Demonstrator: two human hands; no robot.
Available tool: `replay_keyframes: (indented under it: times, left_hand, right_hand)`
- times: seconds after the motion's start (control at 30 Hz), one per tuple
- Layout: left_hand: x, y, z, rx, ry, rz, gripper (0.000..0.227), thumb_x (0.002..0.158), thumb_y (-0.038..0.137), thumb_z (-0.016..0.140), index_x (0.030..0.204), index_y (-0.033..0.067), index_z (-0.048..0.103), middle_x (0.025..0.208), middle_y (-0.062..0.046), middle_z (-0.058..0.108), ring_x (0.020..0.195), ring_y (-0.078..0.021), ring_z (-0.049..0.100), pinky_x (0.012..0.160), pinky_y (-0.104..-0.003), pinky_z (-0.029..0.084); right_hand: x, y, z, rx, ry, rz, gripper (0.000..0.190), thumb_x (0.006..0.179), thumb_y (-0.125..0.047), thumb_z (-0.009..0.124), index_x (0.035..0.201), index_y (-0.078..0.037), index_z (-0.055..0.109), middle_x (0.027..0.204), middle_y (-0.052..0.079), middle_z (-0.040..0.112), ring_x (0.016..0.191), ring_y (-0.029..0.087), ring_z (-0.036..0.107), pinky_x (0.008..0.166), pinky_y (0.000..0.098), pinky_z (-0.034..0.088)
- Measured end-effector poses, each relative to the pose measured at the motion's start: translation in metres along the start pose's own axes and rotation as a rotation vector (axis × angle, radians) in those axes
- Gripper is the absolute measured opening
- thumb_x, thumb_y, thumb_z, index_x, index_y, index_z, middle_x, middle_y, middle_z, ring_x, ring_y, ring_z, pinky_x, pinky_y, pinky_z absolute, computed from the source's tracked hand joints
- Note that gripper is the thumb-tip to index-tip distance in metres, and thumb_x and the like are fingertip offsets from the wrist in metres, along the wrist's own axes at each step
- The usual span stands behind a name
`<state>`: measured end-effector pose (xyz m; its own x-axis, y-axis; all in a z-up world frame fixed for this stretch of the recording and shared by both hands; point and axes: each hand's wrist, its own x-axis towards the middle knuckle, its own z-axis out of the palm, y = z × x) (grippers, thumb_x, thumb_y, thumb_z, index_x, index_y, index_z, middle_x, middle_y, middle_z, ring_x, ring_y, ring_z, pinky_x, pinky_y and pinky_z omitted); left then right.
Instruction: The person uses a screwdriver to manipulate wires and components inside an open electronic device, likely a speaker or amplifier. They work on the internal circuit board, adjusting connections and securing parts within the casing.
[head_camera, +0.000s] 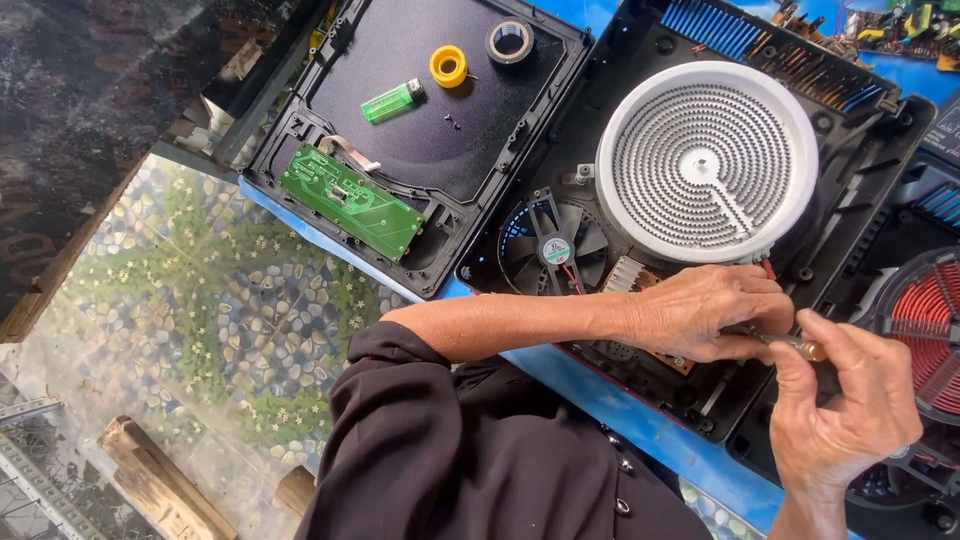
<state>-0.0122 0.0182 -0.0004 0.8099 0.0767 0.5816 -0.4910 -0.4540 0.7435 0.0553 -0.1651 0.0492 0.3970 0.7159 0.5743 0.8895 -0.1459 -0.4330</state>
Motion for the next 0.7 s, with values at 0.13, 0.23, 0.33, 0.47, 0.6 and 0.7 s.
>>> replay_keyframes:
  times: [0.13,0.23,0.33,0.47,0.6,0.7]
  left_hand:
    - [-0.009,-0.023,0.01,0.058,-0.09,0.002,0.024,0.094,0.018,0.068,0.117,0.0134,0.061,0.1,-0.002,0.068,0.1,-0.0275,0.064,0.085,-0.041,0.058]
    - [-0.002,-0.013,0.001,0.011,-0.069,0.005,0.014,0.096,0.017,0.064,0.106,0.0126,0.056,0.094,-0.006,0.064,0.093,-0.0298,0.066,0.076,-0.041,0.055]
    - [0.004,-0.006,0.002,0.025,-0.037,-0.003,0.01,0.097,0.017,0.06,0.099,0.0104,0.053,0.085,-0.009,0.06,0.083,-0.0322,0.064,0.068,-0.043,0.049]
    - [0.004,-0.024,0.015,0.057,0.024,-0.001,0.026,0.085,0.016,0.08,0.105,0.0116,0.064,0.088,-0.007,0.062,0.088,-0.0358,0.067,0.074,-0.045,0.058]
    - [0.01,-0.016,0.003,0.064,-0.032,0.064,0.014,0.092,0.014,0.075,0.101,0.0104,0.065,0.081,-0.006,0.056,0.081,-0.0366,0.062,0.07,-0.043,0.055]
    - [0.01,-0.02,0.008,0.013,-0.016,-0.01,0.011,0.09,0.011,0.078,0.096,0.01,0.069,0.079,-0.002,0.059,0.076,-0.0298,0.064,0.068,-0.035,0.055]
  right_hand:
    - [0.006,-0.008,-0.001,0.075,-0.01,0.055,0.03,0.115,-0.002,0.079,0.131,0.02,0.065,0.116,0.032,0.072,0.1,0.037,0.067,0.09,0.0438,0.055]
    - [0.008,-0.015,0.006,0.129,0.029,0.159,0.029,0.109,0.0,0.083,0.124,0.017,0.065,0.115,0.031,0.069,0.101,0.036,0.067,0.092,0.0417,0.056]
    - [0.018,-0.015,0.008,0.118,0.092,0.129,0.028,0.102,-0.003,0.087,0.114,0.014,0.067,0.108,0.027,0.065,0.096,0.037,0.063,0.092,0.044,0.053]
    - [0.032,0.005,0.007,0.174,0.123,-0.008,0.027,0.096,-0.012,0.089,0.107,0.009,0.075,0.095,0.02,0.068,0.079,0.035,0.065,0.07,0.0434,0.055]
    - [0.043,-0.002,-0.006,0.207,0.111,0.027,0.019,0.101,-0.006,0.076,0.114,0.008,0.074,0.1,0.02,0.072,0.084,0.038,0.067,0.073,0.046,0.057]
    - [0.038,0.002,-0.005,0.229,0.064,0.042,0.023,0.099,0.003,0.07,0.121,0.009,0.071,0.106,0.021,0.073,0.092,0.043,0.068,0.078,0.0508,0.058]
